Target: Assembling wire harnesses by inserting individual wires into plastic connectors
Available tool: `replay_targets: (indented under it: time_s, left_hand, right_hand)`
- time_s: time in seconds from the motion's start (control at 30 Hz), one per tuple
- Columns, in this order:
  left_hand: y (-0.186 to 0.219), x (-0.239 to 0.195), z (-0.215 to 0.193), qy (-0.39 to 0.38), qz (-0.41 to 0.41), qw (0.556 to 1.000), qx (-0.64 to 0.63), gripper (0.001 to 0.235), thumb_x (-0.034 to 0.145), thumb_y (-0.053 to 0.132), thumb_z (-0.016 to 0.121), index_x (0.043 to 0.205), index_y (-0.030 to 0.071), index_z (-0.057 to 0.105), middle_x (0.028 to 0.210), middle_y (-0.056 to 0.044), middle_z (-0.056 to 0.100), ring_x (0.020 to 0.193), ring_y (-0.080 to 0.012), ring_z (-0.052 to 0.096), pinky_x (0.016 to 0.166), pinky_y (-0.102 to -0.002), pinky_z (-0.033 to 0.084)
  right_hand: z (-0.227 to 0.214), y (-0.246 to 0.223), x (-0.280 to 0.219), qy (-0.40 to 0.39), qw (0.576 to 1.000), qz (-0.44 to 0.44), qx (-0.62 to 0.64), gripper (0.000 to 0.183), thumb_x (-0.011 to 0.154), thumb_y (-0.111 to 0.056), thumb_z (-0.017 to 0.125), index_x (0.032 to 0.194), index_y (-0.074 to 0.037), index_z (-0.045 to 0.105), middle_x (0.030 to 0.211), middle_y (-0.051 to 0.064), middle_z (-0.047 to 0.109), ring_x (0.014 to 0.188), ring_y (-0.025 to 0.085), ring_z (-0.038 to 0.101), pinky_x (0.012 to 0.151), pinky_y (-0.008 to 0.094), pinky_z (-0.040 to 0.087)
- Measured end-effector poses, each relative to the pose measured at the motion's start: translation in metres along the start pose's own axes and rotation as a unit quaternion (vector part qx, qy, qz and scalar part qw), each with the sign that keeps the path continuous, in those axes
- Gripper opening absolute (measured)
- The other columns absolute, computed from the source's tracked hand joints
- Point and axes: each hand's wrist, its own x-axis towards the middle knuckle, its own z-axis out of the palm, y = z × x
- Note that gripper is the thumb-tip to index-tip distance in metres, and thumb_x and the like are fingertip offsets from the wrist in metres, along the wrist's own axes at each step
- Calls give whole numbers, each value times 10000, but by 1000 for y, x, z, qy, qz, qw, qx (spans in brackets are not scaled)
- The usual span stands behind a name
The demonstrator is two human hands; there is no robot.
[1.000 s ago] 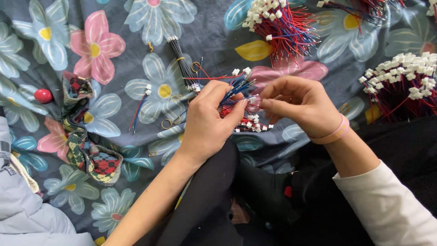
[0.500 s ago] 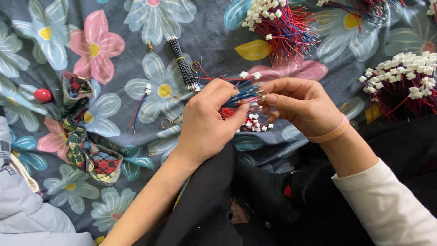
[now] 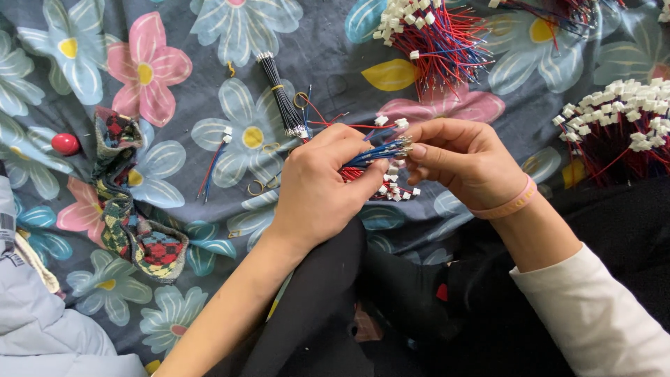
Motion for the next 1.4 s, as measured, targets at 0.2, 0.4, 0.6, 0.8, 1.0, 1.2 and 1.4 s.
replay_targets:
  time_s: [0.2, 0.4, 0.6, 0.8, 1.0, 1.2, 1.4]
  left_hand:
    - [-2, 0, 0, 0, -2, 1000, 20, 39, 744, 162, 679, 740, 124, 674, 776, 2, 635, 739, -249, 668, 692, -318, 524]
    - [-5, -1, 7, 9, 37, 999, 31, 59, 742, 162, 688, 753, 118, 650, 802, -21, 635, 780, -257, 663, 695, -321, 520]
    - [-7, 0, 6, -12, 58, 998, 37, 41, 773, 91, 688, 797, 76, 658, 829, -80, 632, 808, -305, 658, 707, -350, 509]
    - [7, -2, 9, -29, -45, 999, 5, 121, 931, 184, 526, 997, 93, 572, 796, -147, 594, 763, -368, 613, 660, -440, 477]
    - [-2, 3, 8, -6, -42, 999, 20, 116, 931, 182, 578, 925, 69, 607, 760, -152, 583, 716, -306, 603, 644, -337, 473]
    - [-8, 0, 9, 25, -72, 997, 22, 151, 937, 195, 581, 907, 47, 588, 931, -100, 556, 763, -214, 556, 613, -262, 495]
    - [2, -3, 16, 19, -16, 1000, 13, 161, 936, 184, 579, 889, 31, 577, 941, -124, 528, 846, -273, 581, 681, -302, 489]
  right_hand:
    - [9, -4, -3, 10, 1000, -1, -10, 178, 810, 54, 628, 976, 115, 610, 796, 187, 643, 714, 228, 675, 614, 360, 625]
    - [6, 4, -3, 38, 999, 17, -11, 186, 790, 57, 649, 968, 99, 620, 779, 182, 643, 681, 246, 675, 597, 381, 622]
    - [5, 14, 1, 40, 998, 19, 40, 181, 766, 60, 677, 935, 112, 638, 733, 198, 651, 634, 252, 682, 583, 388, 621]
    - [13, -3, 1, 36, 998, 18, 57, 239, 781, 5, 682, 994, 99, 627, 763, 203, 661, 613, 192, 664, 552, 311, 619]
    - [2, -11, 4, 35, 999, 23, 3, 191, 751, -26, 727, 895, 77, 655, 740, 195, 678, 594, 169, 673, 571, 290, 617]
    - [5, -36, -10, -32, 994, 101, -6, 176, 734, 0, 715, 875, 90, 661, 701, 215, 661, 523, 199, 654, 475, 267, 588]
    - [14, -3, 1, 16, 992, 116, 54, 238, 770, -41, 701, 942, 114, 644, 771, 226, 673, 623, 200, 693, 580, 253, 601]
